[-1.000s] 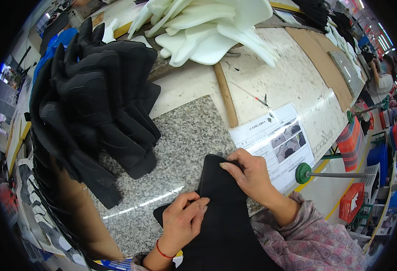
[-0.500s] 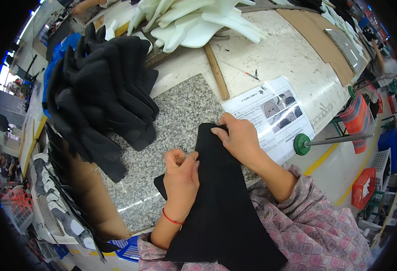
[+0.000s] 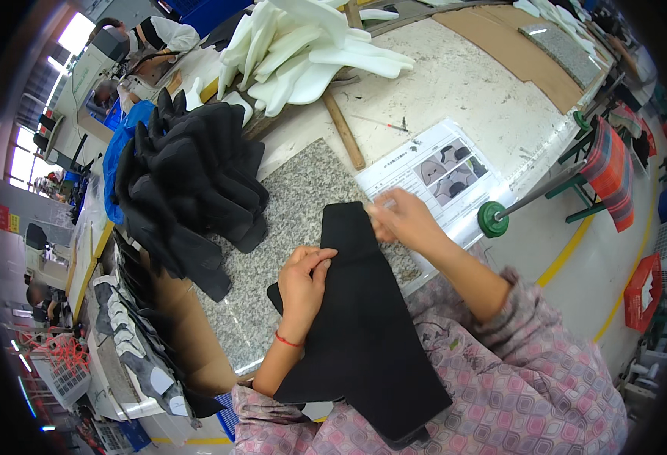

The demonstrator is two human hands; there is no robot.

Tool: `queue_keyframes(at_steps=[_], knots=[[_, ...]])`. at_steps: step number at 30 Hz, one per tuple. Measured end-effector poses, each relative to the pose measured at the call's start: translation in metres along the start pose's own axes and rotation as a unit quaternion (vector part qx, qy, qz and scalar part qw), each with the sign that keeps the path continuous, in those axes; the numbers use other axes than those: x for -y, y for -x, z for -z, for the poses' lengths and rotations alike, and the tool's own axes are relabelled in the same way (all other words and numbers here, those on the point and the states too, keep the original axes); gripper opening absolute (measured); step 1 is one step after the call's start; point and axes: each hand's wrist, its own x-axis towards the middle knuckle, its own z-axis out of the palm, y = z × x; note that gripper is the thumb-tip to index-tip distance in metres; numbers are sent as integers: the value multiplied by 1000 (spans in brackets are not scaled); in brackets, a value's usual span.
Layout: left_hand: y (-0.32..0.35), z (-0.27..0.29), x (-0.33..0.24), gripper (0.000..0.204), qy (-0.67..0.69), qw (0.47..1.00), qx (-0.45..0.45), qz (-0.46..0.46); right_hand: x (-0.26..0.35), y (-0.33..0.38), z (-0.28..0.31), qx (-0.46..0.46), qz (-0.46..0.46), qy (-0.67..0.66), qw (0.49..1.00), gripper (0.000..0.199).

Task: The person inserts white foam inserts into black fabric pieces, aligns edges, and folds the fabric around the foam. The person repeats this process for multiple units, handling each piece individually and placing finished items aside.

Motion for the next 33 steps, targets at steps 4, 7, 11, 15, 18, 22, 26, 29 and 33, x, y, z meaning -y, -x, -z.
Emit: queue_keyframes(at_steps=[4, 7, 11, 15, 18, 22, 26, 29, 33], knots=[[2, -12, -9, 15, -22, 999, -34, 19, -10, 33, 0, 23, 23, 154, 987, 41], [2, -17, -11, 15, -47, 998, -34, 16, -16, 38, -20, -85, 156, 302, 937, 32], [4, -19, -10, 15, -55, 997, -56, -14, -21, 32, -29, -141, 224, 345, 900, 25], [4, -18, -8, 15, -62, 996, -63, -25, -26, 31, -19, -139, 235, 367, 889, 22], [5, -18, -8, 15, -64, 995, -70, -37, -29, 33, -18, -137, 235, 387, 881, 22], [5, -18, -9, 17, -30, 998, -57, 15, -29, 33, -21, -149, 249, 401, 869, 22], [7, -15, -14, 21, -64, 996, -63, -26, -28, 33, -22, -149, 264, 409, 861, 20], [12, -6, -19, 30, -28, 994, -8, -102, -30, 33, -23, -153, 272, 405, 860, 19], [21, -1, -25, 69, -210, 937, 228, -158, -33, 30, -23, -147, 263, 396, 867, 20]])
